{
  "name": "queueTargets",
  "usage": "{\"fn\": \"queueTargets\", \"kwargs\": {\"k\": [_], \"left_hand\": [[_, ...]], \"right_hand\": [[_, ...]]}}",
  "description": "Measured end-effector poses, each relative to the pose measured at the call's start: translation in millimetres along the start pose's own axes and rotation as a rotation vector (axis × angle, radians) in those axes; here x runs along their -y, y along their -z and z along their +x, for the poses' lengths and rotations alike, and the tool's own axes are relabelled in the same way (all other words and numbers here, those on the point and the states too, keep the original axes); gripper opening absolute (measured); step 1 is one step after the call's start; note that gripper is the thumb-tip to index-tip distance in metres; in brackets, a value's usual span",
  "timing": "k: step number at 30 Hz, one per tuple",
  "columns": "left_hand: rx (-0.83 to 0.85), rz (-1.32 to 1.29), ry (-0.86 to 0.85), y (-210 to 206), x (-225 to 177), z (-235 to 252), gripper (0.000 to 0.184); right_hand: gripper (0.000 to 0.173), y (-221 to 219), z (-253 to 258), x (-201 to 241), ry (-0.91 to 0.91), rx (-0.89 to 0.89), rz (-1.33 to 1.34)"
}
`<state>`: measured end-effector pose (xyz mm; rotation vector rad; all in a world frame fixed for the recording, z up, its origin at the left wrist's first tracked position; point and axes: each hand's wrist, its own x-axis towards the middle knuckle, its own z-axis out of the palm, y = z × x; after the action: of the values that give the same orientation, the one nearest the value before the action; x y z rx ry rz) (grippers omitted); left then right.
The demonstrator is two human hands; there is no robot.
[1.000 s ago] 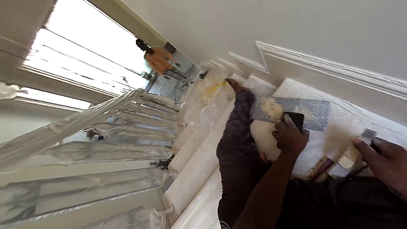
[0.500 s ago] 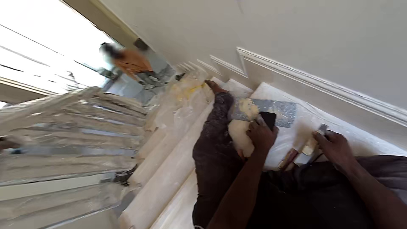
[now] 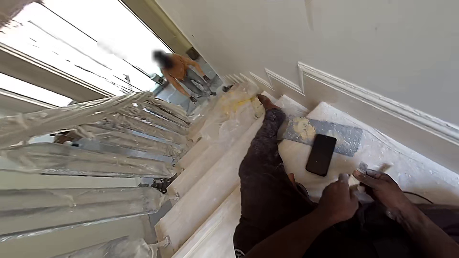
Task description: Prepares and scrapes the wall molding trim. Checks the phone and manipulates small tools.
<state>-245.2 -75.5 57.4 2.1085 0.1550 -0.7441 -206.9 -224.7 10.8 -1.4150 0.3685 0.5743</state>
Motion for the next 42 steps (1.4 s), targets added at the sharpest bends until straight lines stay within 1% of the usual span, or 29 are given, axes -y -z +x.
{"fn": "queueTargets", "kwargs": {"k": [2,5,9,12,15,17,18,19,20,21,22,25,28,31,33,35,38,42], "left_hand": [[0.032,0.001,-0.019,-1.0,7.7,4.2,0.045],[0.020,-0.031,-0.066,-9.9,18.6,18.5,0.042],[0.031,0.028,-0.054,-15.2,13.4,31.0,0.041],[0.057,0.045,-0.076,-14.3,10.2,39.3,0.037],[0.099,0.036,-0.093,-17.4,17.7,42.8,0.035],[0.122,0.011,-0.101,-21.6,22.2,43.5,0.038],[0.126,-0.020,-0.113,-22.7,23.8,44.7,0.041],[0.123,-0.059,-0.125,-23.0,24.9,46.3,0.043],[0.110,-0.106,-0.136,-23.2,26.4,48.9,0.044],[0.091,-0.162,-0.141,-23.4,28.0,51.8,0.044],[0.071,-0.217,-0.149,-24.0,30.1,54.9,0.044],[0.030,-0.296,-0.163,-21.3,34.3,60.7,0.044],[0.030,-0.243,-0.172,-17.9,34.5,57.9,0.044],[0.035,-0.184,-0.184,-21.9,32.3,55.9,0.047],[0.036,-0.157,-0.190,-23.3,32.5,56.2,0.049],[0.043,-0.134,-0.195,-24.0,33.2,57.5,0.051],[0.059,-0.095,-0.196,-24.9,32.8,57.5,0.053],[0.071,-0.076,-0.184,-22.1,30.2,56.1,0.051]], "right_hand": [[0.019,3.9,0.8,2.1,-0.032,-0.014,0.019],[0.017,14.6,12.2,2.9,-0.053,-0.090,0.045],[0.019,18.2,17.6,2.2,-0.066,-0.203,0.047],[0.021,24.2,24.3,5.1,-0.039,-0.317,0.050],[0.020,44.1,36.2,8.6,-0.018,-0.460,0.147],[0.028,50.8,40.7,12.9,-0.021,-0.562,0.153],[0.036,48.8,41.0,13.7,-0.010,-0.573,0.102],[0.044,45.1,40.8,12.4,0.006,-0.542,0.023],[0.050,41.1,39.9,10.3,0.033,-0.470,-0.071],[0.054,38.1,38.1,8.0,0.072,-0.377,-0.179],[0.055,36.8,36.1,5.7,0.128,-0.282,-0.284],[0.040,35.3,33.3,0.4,0.284,-0.082,-0.462],[0.031,31.6,33.3,-3.8,0.344,-0.009,-0.463],[0.025,28.3,29.7,-5.5,0.318,-0.010,-0.431],[0.021,27.7,29.1,-6.9,0.280,-0.018,-0.457],[0.022,25.4,28.8,-8.3,0.260,-0.053,-0.463],[0.027,21.1,25.5,-6.9,0.223,-0.146,-0.373],[0.025,21.2,27.5,-2.2,0.194,-0.261,-0.202]]}}
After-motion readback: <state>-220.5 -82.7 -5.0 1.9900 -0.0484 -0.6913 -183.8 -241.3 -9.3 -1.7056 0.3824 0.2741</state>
